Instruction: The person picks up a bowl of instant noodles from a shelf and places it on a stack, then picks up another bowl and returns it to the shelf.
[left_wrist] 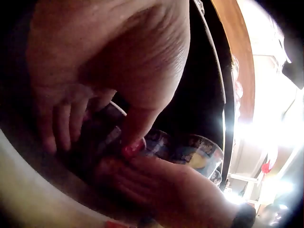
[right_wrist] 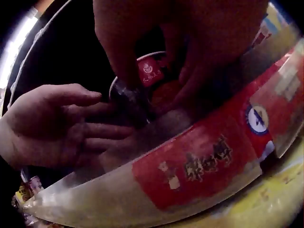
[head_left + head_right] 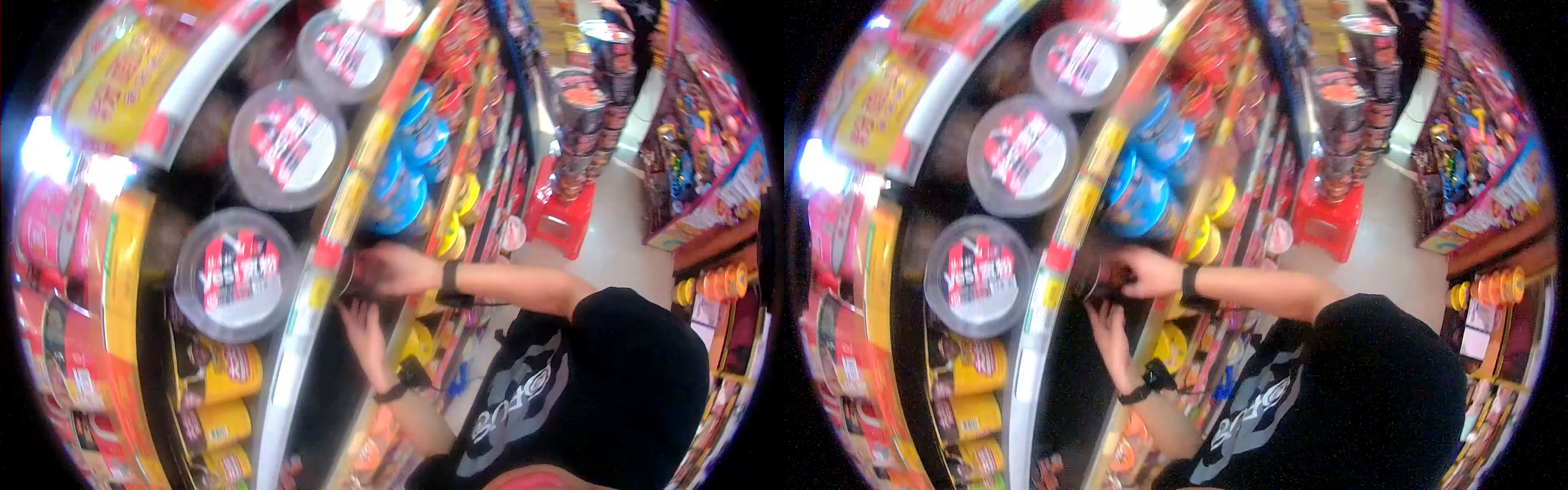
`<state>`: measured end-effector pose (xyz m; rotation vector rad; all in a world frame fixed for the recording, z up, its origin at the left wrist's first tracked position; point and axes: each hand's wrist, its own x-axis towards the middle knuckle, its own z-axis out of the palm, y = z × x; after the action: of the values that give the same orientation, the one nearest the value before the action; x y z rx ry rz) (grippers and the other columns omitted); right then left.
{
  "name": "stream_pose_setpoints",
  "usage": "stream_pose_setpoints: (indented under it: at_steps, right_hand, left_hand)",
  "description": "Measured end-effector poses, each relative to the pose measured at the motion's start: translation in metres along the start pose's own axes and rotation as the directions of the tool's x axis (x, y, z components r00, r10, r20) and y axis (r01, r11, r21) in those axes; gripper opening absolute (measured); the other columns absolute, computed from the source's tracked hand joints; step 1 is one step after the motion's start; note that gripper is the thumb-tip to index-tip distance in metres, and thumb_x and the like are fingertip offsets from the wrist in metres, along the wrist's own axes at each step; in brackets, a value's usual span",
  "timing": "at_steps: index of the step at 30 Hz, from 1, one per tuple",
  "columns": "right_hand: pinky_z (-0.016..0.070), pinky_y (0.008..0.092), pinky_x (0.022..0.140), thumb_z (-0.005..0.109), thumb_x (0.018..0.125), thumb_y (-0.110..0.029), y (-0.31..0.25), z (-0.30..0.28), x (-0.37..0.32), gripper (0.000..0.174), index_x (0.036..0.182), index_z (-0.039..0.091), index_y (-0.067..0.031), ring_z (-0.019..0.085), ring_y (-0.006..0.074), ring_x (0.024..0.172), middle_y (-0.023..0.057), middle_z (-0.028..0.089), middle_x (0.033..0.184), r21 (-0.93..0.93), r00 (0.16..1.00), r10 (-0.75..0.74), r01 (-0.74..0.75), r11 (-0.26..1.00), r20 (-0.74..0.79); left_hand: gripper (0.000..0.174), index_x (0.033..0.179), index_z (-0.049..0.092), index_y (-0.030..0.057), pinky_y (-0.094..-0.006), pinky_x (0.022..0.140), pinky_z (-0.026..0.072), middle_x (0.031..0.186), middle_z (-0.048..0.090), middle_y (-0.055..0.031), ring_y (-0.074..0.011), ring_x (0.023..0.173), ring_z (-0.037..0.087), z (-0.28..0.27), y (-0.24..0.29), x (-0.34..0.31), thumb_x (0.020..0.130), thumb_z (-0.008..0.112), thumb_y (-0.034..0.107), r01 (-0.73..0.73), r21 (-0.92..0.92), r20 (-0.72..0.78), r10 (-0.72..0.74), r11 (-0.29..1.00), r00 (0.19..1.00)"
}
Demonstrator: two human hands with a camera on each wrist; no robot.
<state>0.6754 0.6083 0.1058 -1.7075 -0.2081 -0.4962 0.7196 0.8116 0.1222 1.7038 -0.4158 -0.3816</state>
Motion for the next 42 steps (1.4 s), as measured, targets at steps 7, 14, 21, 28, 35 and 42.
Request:
stream_pose_setpoints:
  at_steps: [7, 14, 21, 28, 35, 42]
  right_hand:
    - [0.0539, 0.041, 0.098, 0.075, 0.083, -0.017, -0.032, -0.017, -0.028, 0.068, 0.144, 0.05, 0.0, 0.061, 0.0332, 0.117, 0.02, 0.059, 0.128, -0.152, 1.0, -0.002, 0.0, 0.988, -0.011]
    - [0.055, 0.0384, 0.095, 0.071, 0.093, -0.02, -0.09, -0.076, -0.135, 0.049, 0.136, 0.057, -0.0009, 0.067, 0.0266, 0.112, 0.0165, 0.067, 0.124, -0.22, 0.995, 0.061, -0.076, 0.973, -0.074]
    - [0.0576, 0.0361, 0.092, 0.07, 0.093, -0.015, -0.151, -0.139, -0.253, 0.044, 0.133, 0.061, 0.0, 0.07, 0.0219, 0.107, 0.0135, 0.072, 0.116, -0.352, 0.914, 0.188, -0.32, 0.88, -0.36]
    - [0.0546, 0.0331, 0.092, 0.071, 0.092, -0.005, -0.194, -0.175, -0.3, 0.041, 0.132, 0.061, -0.0013, 0.069, 0.0181, 0.105, 0.0097, 0.071, 0.114, -0.218, 0.718, 0.145, -0.388, 0.895, -0.681]
    - [0.0542, 0.0347, 0.094, 0.07, 0.091, -0.004, -0.205, -0.234, -0.338, 0.041, 0.131, 0.062, -0.0013, 0.068, 0.0198, 0.107, 0.0111, 0.069, 0.117, -0.273, 0.65, 0.078, -0.421, 0.865, -0.756]
    - [0.0538, 0.0348, 0.096, 0.068, 0.09, -0.001, -0.205, -0.363, -0.384, 0.042, 0.131, 0.062, -0.0023, 0.065, 0.0201, 0.115, 0.0103, 0.067, 0.123, -0.295, 0.585, 0.053, -0.483, 0.824, -0.809]
  left_hand:
    - [0.092, 0.163, 0.004, 0.0013, -0.0423, 0.119, 0.0337, 0.159, 0.034, -0.0305, -0.0355, 0.145, 0.041, 0.005, -0.001, 0.001, 0.094, 0.064, 0.008, -0.024, -0.005, 0.01, 0.024, 1.0, 1.0]
    - [0.089, 0.163, 0.009, -0.0002, -0.0424, 0.116, 0.0382, 0.158, 0.035, -0.0302, -0.0361, 0.141, 0.045, 0.007, -0.002, 0.0, 0.093, 0.063, 0.008, -0.029, 0.03, -0.009, 0.029, 0.999, 1.0]
    - [0.069, 0.155, 0.032, -0.0022, -0.0417, 0.106, 0.0451, 0.145, 0.05, -0.0244, -0.0327, 0.131, 0.053, 0.045, 0.038, -0.054, 0.092, 0.06, 0.006, -0.368, 0.102, -0.211, 0.382, 0.924, 0.9]
    - [0.026, 0.123, 0.056, -0.002, -0.0322, 0.088, 0.0531, 0.113, 0.065, -0.0133, -0.0222, 0.1, 0.065, 0.113, 0.038, -0.067, 0.097, 0.053, -0.003, -0.408, -0.108, -0.119, 0.396, 0.906, 0.91]
    - [0.011, 0.105, 0.062, -0.0019, -0.0311, 0.088, 0.055, 0.1, 0.068, -0.0113, -0.0189, 0.095, 0.066, 0.208, 0.045, -0.073, 0.096, 0.057, -0.004, -0.403, -0.117, 0.195, 0.419, 0.908, 0.887]
    - [0.016, 0.108, 0.064, -0.0022, -0.0352, 0.1, 0.0489, 0.116, 0.066, -0.0114, -0.0212, 0.109, 0.063, 0.352, 0.07, -0.086, 0.092, 0.061, -0.005, -0.17, -0.224, 0.537, 0.267, 0.96, 0.801]
